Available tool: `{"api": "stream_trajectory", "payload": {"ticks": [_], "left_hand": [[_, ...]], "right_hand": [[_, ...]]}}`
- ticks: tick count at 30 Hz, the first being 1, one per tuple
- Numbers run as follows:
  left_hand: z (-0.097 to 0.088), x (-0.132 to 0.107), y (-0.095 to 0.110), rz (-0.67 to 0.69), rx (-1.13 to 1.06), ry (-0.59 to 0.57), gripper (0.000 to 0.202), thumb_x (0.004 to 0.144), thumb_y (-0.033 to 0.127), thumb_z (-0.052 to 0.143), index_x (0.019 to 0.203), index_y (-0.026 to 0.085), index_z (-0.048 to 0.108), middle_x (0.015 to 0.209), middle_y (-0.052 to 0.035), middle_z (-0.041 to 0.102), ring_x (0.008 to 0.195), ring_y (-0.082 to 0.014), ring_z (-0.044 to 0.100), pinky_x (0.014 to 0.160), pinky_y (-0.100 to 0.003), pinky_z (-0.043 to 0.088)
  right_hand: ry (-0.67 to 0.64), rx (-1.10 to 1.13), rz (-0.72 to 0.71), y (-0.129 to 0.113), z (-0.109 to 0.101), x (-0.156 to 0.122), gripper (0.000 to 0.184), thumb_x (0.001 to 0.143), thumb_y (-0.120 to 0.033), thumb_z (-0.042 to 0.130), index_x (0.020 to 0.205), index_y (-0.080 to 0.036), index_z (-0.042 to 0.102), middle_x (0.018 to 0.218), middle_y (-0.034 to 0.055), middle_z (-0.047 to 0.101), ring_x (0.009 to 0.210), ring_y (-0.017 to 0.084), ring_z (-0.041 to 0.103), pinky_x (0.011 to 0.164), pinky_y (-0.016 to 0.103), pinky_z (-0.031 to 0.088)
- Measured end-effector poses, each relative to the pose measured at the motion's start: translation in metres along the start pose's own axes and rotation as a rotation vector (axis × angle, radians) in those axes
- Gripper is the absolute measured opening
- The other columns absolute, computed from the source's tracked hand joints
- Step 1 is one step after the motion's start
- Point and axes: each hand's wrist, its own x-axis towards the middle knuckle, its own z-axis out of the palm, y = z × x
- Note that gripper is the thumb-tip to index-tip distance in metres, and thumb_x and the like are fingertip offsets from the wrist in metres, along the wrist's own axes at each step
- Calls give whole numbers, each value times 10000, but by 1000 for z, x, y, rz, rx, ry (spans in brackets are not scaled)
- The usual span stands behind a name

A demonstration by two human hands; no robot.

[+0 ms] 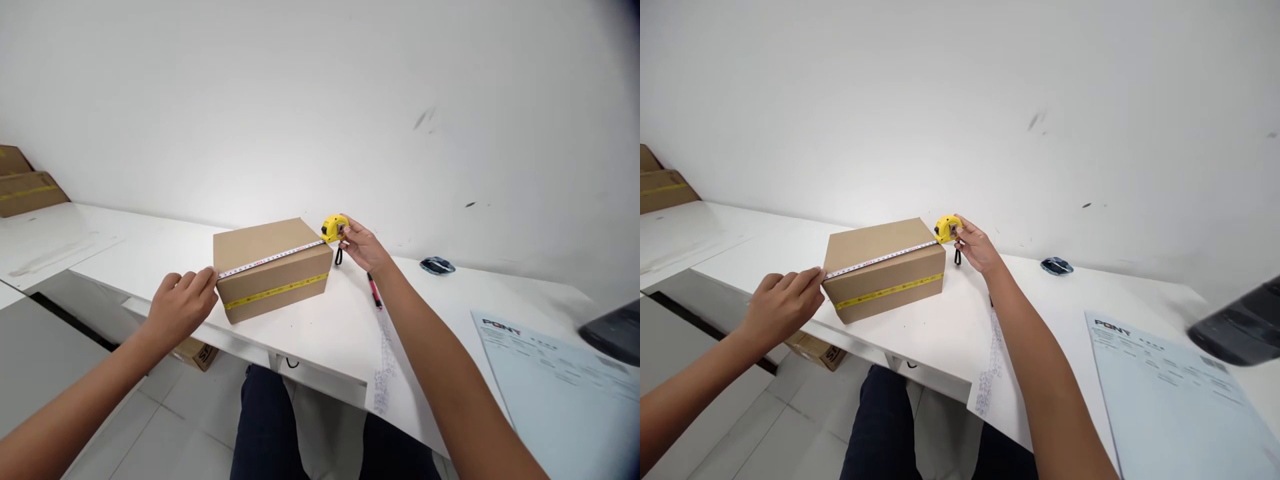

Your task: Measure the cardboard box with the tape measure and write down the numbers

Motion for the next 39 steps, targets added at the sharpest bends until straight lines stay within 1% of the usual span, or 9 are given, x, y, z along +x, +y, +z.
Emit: {"api": "stream_trajectory", "payload": {"ticks": [6, 12, 17, 21, 25, 30, 32, 34, 39], "left_hand": [[-2, 5, 4, 16, -33, -74, 227, 904, 127, 554, 1096, 111, 673, 996, -93, 752, 654, -193, 640, 575, -353, 417], [-9, 10, 8, -1, 4, -167, 286, 903, 155, 550, 1156, 90, 667, 1053, -115, 748, 626, -188, 652, 577, -335, 469], [-15, 11, 9, -53, -5, -286, 328, 925, 174, 517, 1197, 66, 665, 1092, -135, 737, 643, -200, 680, 576, -343, 502], [-20, 11, 8, -63, -40, -365, 357, 934, 179, 483, 1210, 46, 665, 1119, -153, 724, 689, -224, 708, 610, -361, 543], [-22, 11, 7, -123, -80, -477, 400, 953, 208, 453, 1266, 45, 641, 1176, -169, 702, 737, -242, 728, 654, -377, 580], [-25, 13, 11, -254, -175, -621, 463, 972, 305, 454, 1352, 71, 578, 1304, -220, 628, 940, -317, 734, 792, -449, 613], [-27, 14, 14, -320, -224, -633, 482, 977, 350, 465, 1380, 98, 553, 1331, -222, 602, 1008, -333, 724, 825, -458, 613], [-28, 13, 17, -384, -279, -612, 499, 987, 395, 469, 1399, 121, 535, 1335, -216, 588, 1032, -331, 720, 844, -454, 612], [-25, 7, 20, -534, -469, -545, 485, 1022, 424, 428, 1415, 155, 520, 1331, -199, 568, 948, -276, 730, 872, -470, 611]], "right_hand": [[-16, 92, -34, 16, -7, 11, 612, 643, -562, 880, 1209, -392, 722, 1211, -25, 706, 996, 189, 619, 754, 316, 537], [-66, 89, -17, 11, -20, 10, 623, 641, -528, 903, 1221, -370, 740, 1208, -22, 719, 1003, 196, 618, 796, 338, 543], [-69, 81, 1, 9, -28, 7, 627, 640, -530, 907, 1222, -359, 748, 1137, -13, 731, 919, 175, 603, 784, 331, 545], [-41, 125, 21, 15, -35, 9, 576, 642, -500, 918, 1180, -364, 766, 1053, -19, 726, 846, 153, 584, 787, 335, 531], [-52, 165, 28, 19, -38, 9, 544, 661, -471, 915, 1175, -376, 764, 1066, -25, 725, 829, 145, 572, 780, 334, 520], [-90, 155, 68, 9, -38, 4, 581, 661, -459, 916, 1207, -355, 748, 965, -27, 723, 690, 111, 521, 762, 337, 517], [-101, 129, 57, 4, -38, 3, 602, 659, -467, 916, 1218, -331, 741, 977, -11, 731, 701, 119, 539, 777, 354, 522], [-105, 107, 41, 1, -36, 2, 610, 660, -482, 912, 1218, -303, 740, 988, 8, 737, 725, 132, 565, 800, 376, 531], [-134, 146, 40, 0, -25, -1, 623, 625, -504, 923, 1183, -297, 741, 1009, 22, 737, 733, 147, 600, 829, 421, 558]]}}
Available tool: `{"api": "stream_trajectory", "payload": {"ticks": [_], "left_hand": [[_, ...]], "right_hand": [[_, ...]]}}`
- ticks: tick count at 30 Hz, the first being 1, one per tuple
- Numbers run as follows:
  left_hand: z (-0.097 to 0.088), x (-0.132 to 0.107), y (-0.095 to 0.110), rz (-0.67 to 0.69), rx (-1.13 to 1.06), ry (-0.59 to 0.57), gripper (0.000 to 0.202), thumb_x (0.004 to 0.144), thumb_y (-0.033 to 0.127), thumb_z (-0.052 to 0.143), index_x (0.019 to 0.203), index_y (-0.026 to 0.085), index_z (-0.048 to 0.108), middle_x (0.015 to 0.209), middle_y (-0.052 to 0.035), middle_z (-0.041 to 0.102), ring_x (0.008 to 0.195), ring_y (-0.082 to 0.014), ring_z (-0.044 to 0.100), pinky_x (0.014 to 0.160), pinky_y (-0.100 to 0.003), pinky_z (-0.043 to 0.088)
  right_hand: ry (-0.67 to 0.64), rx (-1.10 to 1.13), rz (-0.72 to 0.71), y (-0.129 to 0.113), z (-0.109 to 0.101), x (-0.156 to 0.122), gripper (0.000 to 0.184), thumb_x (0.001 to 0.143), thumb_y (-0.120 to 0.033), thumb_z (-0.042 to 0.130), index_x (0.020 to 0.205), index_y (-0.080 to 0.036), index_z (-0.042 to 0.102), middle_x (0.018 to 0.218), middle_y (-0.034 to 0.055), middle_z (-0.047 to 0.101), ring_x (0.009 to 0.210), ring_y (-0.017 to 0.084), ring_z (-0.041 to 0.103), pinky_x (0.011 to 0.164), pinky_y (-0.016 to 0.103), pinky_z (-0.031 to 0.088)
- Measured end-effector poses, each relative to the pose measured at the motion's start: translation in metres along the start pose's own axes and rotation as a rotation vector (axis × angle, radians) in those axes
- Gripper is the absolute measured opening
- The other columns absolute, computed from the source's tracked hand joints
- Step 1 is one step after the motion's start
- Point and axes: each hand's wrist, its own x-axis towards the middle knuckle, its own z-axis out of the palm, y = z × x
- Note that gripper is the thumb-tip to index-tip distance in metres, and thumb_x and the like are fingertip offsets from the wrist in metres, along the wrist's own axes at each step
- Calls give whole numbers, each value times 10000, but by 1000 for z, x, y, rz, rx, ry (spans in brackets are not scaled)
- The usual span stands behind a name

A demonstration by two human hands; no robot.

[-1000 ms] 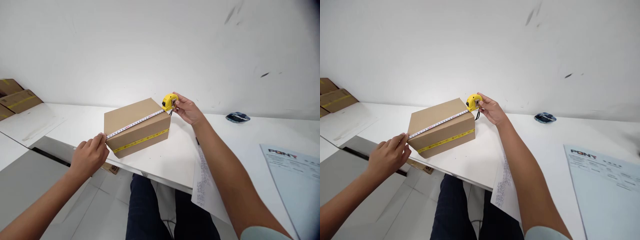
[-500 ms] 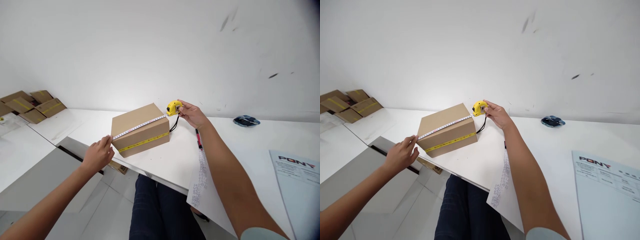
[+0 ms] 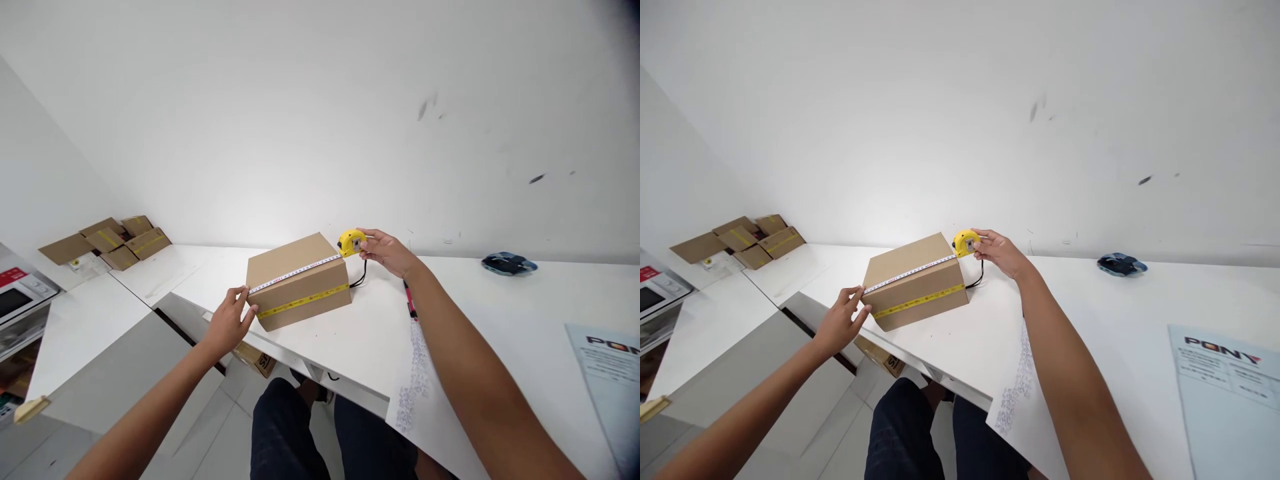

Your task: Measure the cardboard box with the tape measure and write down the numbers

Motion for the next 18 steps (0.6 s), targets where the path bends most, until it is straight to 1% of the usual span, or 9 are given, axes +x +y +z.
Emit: {"api": "stream_trajectory", "payload": {"ticks": [1, 3, 7, 9, 11, 14, 16, 18], "left_hand": [[1, 0, -1, -6, -33, -2, 473, 1029, 413, 416, 1415, 161, 519, 1331, -194, 565, 951, -267, 728, 885, -470, 609], [3, 0, -2, -7, -67, 2, 450, 1036, 386, 402, 1414, 172, 520, 1328, -184, 563, 1016, -267, 718, 930, -468, 599], [5, 0, -3, 0, -95, 7, 456, 1032, 367, 391, 1411, 155, 530, 1323, -192, 557, 1211, -313, 648, 1026, -491, 558], [4, 0, -4, -11, -119, 3, 473, 1023, 378, 405, 1415, 148, 536, 1331, -198, 551, 1252, -334, 621, 1052, -515, 537], [2, 0, -5, -30, -153, -6, 481, 1017, 405, 424, 1419, 172, 547, 1340, -181, 552, 1210, -318, 642, 1043, -506, 542], [-2, 1, -8, -71, -216, -23, 470, 1034, 445, 391, 1407, 230, 578, 1339, -132, 569, 1099, -246, 684, 976, -427, 578], [-4, 3, -10, -96, -254, -27, 470, 1043, 451, 357, 1379, 241, 610, 1355, -120, 566, 1105, -225, 671, 949, -392, 583], [-6, 5, -12, -108, -281, -28, 474, 1041, 452, 352, 1346, 233, 641, 1409, -125, 535, 1123, -226, 653, 952, -395, 578]], "right_hand": [[-9, 11, -1, 0, 2, 0, 618, 617, -499, 928, 1173, -301, 742, 1012, 17, 738, 727, 143, 602, 838, 422, 559], [-20, 21, 1, 0, 6, 0, 614, 612, -491, 934, 1164, -303, 741, 994, 6, 738, 715, 132, 606, 852, 419, 557], [-17, -8, 6, -2, 8, -1, 628, 620, -509, 924, 1178, -299, 728, 977, 1, 738, 709, 127, 618, 852, 413, 554], [-10, -50, -2, -4, 8, -2, 643, 636, -540, 905, 1195, -289, 710, 985, 11, 740, 745, 144, 636, 833, 403, 546], [-22, -114, 11, -8, 8, -3, 667, 659, -572, 882, 1222, -278, 679, 1014, 29, 747, 813, 174, 660, 807, 385, 529], [-23, -225, 43, -12, 11, -5, 704, 686, -630, 841, 1250, -273, 619, 1080, 52, 749, 869, 208, 677, 767, 365, 510], [6, -314, 33, -14, 15, -5, 723, 699, -662, 815, 1259, -268, 583, 1092, 60, 742, 858, 216, 676, 758, 369, 511], [39, -396, 8, -13, 21, -5, 745, 697, -668, 812, 1266, -258, 560, 1086, 65, 732, 831, 216, 667, 765, 381, 520]]}}
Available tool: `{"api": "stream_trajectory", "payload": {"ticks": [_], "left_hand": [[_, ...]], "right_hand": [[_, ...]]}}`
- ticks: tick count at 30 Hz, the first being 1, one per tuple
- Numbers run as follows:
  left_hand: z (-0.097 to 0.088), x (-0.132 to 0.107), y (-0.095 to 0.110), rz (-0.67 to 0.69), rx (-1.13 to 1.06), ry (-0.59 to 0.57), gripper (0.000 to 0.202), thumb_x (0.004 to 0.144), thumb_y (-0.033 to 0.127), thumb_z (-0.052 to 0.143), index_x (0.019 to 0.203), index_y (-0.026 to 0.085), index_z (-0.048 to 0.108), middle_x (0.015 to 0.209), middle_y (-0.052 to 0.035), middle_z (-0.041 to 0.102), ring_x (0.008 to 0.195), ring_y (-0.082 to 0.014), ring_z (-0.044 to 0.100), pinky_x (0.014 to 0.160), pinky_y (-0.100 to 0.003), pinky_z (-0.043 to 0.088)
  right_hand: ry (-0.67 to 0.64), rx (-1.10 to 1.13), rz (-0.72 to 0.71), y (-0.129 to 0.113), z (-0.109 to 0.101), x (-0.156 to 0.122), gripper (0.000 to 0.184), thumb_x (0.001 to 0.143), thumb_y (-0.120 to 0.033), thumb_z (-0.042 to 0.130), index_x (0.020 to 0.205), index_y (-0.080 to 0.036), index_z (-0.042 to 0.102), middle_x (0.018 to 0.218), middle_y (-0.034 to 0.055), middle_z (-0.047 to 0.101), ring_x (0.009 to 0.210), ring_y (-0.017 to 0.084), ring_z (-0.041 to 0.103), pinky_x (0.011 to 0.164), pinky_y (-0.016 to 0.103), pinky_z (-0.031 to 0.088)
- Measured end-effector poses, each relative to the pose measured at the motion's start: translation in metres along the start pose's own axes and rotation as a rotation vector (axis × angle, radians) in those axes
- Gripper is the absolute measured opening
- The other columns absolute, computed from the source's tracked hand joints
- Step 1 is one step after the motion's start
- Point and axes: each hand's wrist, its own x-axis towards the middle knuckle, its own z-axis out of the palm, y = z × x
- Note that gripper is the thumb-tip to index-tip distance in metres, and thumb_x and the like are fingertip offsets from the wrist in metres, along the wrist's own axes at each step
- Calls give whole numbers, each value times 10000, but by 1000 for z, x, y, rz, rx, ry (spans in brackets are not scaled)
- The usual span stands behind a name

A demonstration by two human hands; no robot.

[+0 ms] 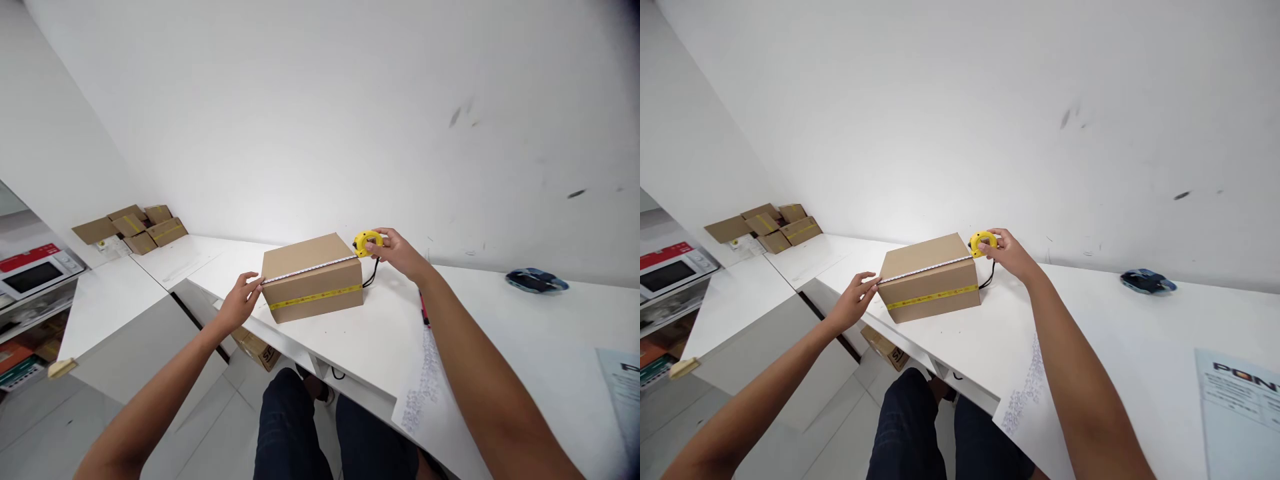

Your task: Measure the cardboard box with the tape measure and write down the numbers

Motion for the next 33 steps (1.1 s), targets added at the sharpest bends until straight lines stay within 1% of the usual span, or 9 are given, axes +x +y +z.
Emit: {"api": "stream_trajectory", "payload": {"ticks": [4, 7, 15, 18, 21, 25, 28, 31, 33], "left_hand": [[-8, 3, 1, 0, -31, -12, 466, 1028, 466, 374, 1291, 239, 685, 1495, -123, 480, 1128, -237, 641, 988, -432, 555], [-15, 6, 1, -1, -52, -34, 463, 1018, 485, 384, 1250, 255, 712, 1480, -109, 512, 1195, -251, 620, 980, -415, 559], [-29, 12, 5, -32, -104, -96, 414, 967, 494, 474, 1179, 249, 732, 1176, -88, 713, 1026, -235, 666, 882, -380, 570], [-34, 14, 9, -65, -123, -76, 442, 952, 508, 496, 1247, 238, 685, 1184, -90, 710, 974, -228, 667, 799, -366, 573], [-34, 22, 9, -101, -151, -47, 532, 950, 524, 501, 1395, 241, 568, 1309, -103, 662, 1042, -235, 661, 807, -369, 573], [-24, 44, 4, -187, -206, -33, 688, 961, 578, 471, 1544, 225, 380, 1516, -154, 522, 1293, -288, 581, 1004, -440, 530], [-10, 55, 9, -274, -244, -82, 716, 953, 654, 446, 1518, 214, 445, 1577, -166, 466, 1430, -350, 476, 1107, -494, 463], [8, 49, 29, -340, -260, -126, 749, 946, 732, 383, 1476, 222, 522, 1551, -161, 503, 1468, -410, 418, 1141, -595, 404], [19, 32, 46, -346, -268, -144, 763, 948, 749, 344, 1503, 248, 499, 1550, -148, 505, 1482, -420, 393, 1131, -637, 395]], "right_hand": [[87, -71, -10, 1, 13, 1, 761, 697, -664, 801, 1291, -254, 560, 1132, 76, 700, 821, 218, 660, 780, 406, 545], [166, -145, -43, 2, 21, 2, 704, 725, -699, 751, 1249, -257, 588, 1114, 79, 701, 883, 247, 658, 803, 425, 539], [183, -86, -34, -5, 27, -1, 667, 713, -681, 774, 1188, -247, 600, 1162, 76, 688, 1009, 263, 645, 902, 441, 518], [229, 34, -46, -10, 27, -1, 663, 662, -644, 829, 1130, -229, 611, 1114, 71, 684, 983, 254, 649, 876, 425, 533], [297, 90, -58, -20, 26, -3, 625, 629, -616, 858, 1045, -226, 603, 1040, 57, 675, 932, 245, 645, 842, 415, 538], [449, 9, -107, -41, 26, -12, 573, 644, -616, 843, 985, -253, 561, 947, 34, 665, 860, 240, 627, 760, 393, 524], [598, -135, -125, -55, 34, -19, 599, 682, -647, 798, 1079, -267, 560, 900, 44, 667, 814, 267, 624, 743, 416, 506], [620, -296, -225, -61, 46, -26, 618, 792, -639, 709, 1277, -278, 577, 1025, 96, 690, 922, 326, 646, 806, 451, 498], [572, -421, -313, -63, 55, -29, 574, 875, -603, 635, 1357, -294, 591, 1126, 122, 679, 986, 344, 649, 801, 440, 496]]}}
